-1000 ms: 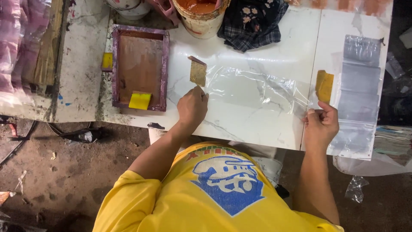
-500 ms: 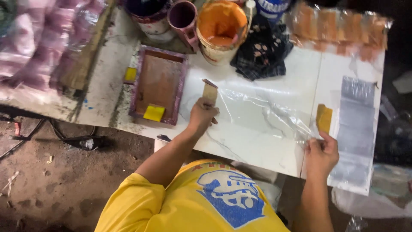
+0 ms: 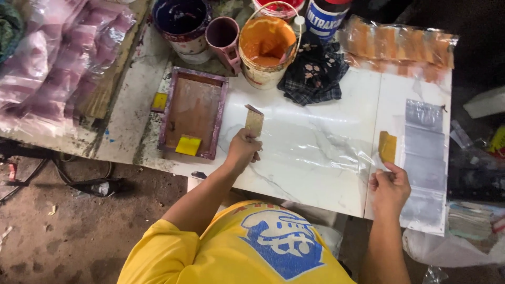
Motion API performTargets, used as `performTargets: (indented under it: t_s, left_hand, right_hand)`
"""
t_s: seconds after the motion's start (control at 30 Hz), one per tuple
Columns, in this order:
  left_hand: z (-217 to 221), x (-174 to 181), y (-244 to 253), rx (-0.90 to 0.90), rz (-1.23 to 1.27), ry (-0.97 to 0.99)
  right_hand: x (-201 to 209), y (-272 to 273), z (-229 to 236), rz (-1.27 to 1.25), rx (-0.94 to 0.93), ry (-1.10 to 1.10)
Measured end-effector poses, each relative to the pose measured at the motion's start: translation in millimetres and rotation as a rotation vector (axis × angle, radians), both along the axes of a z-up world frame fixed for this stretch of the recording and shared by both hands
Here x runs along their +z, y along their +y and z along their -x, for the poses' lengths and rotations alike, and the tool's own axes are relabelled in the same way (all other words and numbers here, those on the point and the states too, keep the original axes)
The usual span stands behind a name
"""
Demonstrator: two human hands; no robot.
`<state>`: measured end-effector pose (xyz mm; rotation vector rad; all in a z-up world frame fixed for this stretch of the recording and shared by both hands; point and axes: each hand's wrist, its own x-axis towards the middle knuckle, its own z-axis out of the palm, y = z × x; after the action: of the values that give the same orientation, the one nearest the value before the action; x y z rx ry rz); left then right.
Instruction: The person smooths a plastic sheet on a table, then picks up a paint bucket and stirs the orange paint with a stick. They pour the paint into a rectangular tray and use a yellow sponge to spread it evenly.
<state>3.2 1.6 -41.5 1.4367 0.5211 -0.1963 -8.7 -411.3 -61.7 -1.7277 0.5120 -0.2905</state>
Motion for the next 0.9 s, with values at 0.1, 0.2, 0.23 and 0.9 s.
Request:
performTargets:
  t_s: [0.1, 0.2, 0.23, 0.9]
  left_hand:
    - [1, -3, -1, -0.001, -0.004, -0.003]
    - [2, -9, 0, -0.001, -0.053, 0.016]
    - [4, -6, -2, -0.034, -0.039, 0.018]
    - [8, 43, -7, -0.06, -0.161, 0.086]
  right_hand:
    - [18, 8, -1, -0.037, -0.016, 0.015]
    - [-17, -6, -5, -0.025, -0.038, 0.001]
    - [-11, -7, -10, -0.011, -0.071, 0.002]
    - [29, 12, -4, 0.044, -0.074, 0.212]
